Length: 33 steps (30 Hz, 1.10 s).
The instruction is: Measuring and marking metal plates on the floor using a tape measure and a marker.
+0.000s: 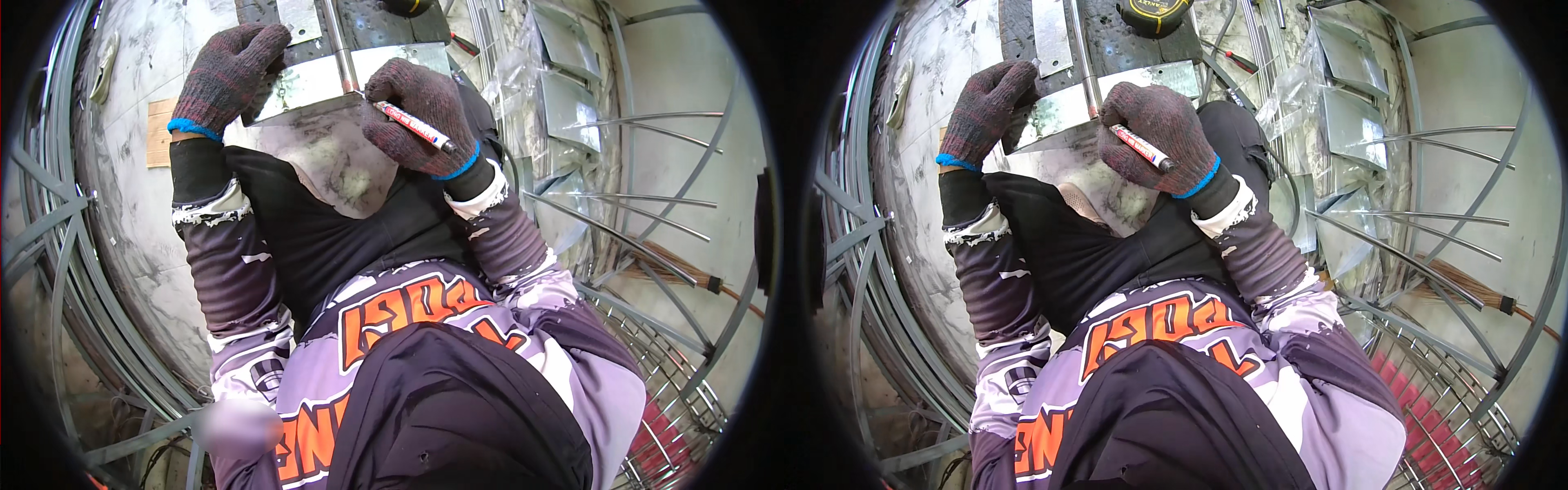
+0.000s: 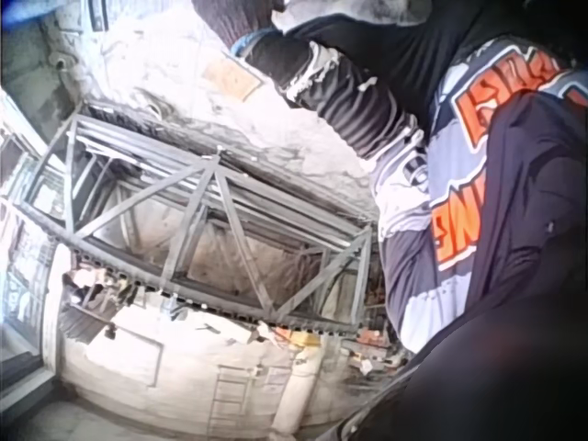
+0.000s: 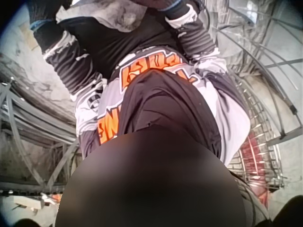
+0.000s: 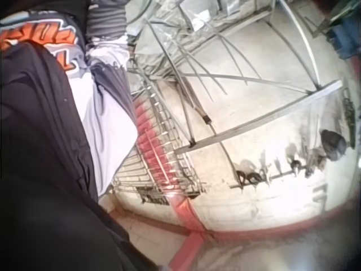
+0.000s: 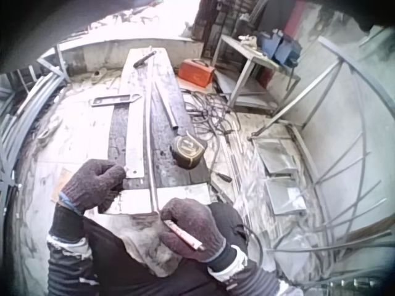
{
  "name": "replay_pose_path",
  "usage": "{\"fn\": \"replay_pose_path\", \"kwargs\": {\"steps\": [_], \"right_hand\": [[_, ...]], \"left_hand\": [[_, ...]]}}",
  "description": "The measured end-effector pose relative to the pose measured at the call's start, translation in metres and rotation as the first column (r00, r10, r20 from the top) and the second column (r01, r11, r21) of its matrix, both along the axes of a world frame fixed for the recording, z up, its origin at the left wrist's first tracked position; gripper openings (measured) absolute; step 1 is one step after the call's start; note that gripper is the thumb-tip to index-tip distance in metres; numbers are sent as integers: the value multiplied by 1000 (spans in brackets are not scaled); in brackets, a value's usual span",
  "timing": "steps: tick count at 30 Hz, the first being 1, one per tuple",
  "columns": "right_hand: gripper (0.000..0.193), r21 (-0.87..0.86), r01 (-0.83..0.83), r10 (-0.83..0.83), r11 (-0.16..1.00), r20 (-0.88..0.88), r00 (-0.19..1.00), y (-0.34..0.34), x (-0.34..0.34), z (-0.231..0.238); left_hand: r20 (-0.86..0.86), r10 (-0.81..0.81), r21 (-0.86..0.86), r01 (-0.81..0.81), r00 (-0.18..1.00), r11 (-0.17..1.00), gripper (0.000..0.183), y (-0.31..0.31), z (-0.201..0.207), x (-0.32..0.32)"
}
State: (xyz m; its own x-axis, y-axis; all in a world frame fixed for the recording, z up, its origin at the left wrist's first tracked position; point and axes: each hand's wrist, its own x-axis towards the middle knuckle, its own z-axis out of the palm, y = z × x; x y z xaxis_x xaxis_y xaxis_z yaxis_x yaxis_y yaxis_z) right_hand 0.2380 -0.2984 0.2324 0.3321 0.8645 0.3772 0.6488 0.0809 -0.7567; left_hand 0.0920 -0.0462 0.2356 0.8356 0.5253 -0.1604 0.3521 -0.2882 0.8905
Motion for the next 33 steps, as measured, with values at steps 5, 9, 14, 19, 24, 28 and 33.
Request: {"fn": "replay_pose_path", "kwargs": {"steps": [5,9,14,19,24,28,33], "right_hand": [[31,3,22,-22,1000,13,1000,0,-1,-1],[30,-15,27,-27,1000,41,999,0,-1,-3],[30,-15,33,-32,999,61,998,1,-1,-4],[32,-18,14,-13,1000,67,998,1,1,-5],[34,12,-31,31,999,-48,998,-2,2,-2],[24,161,194,-145,968,-271,951,-15,4,-1],[20,222,627,-508,746,-418,753,-64,65,-7]], "left_hand": [[27,10,-5,-10,1000,1000,51,-2,-3,-1],[32,4,-16,-4,999,1000,50,-3,-3,-2],[21,-3,-14,3,1000,1000,50,-2,-3,-3],[24,5,-5,-5,1000,1000,50,-2,-3,-2],[18,18,5,-18,1000,1000,47,-3,-2,-4],[46,-16,-17,17,999,1000,44,8,-9,-5],[160,154,-169,-127,975,977,37,16,-8,-20]]}}
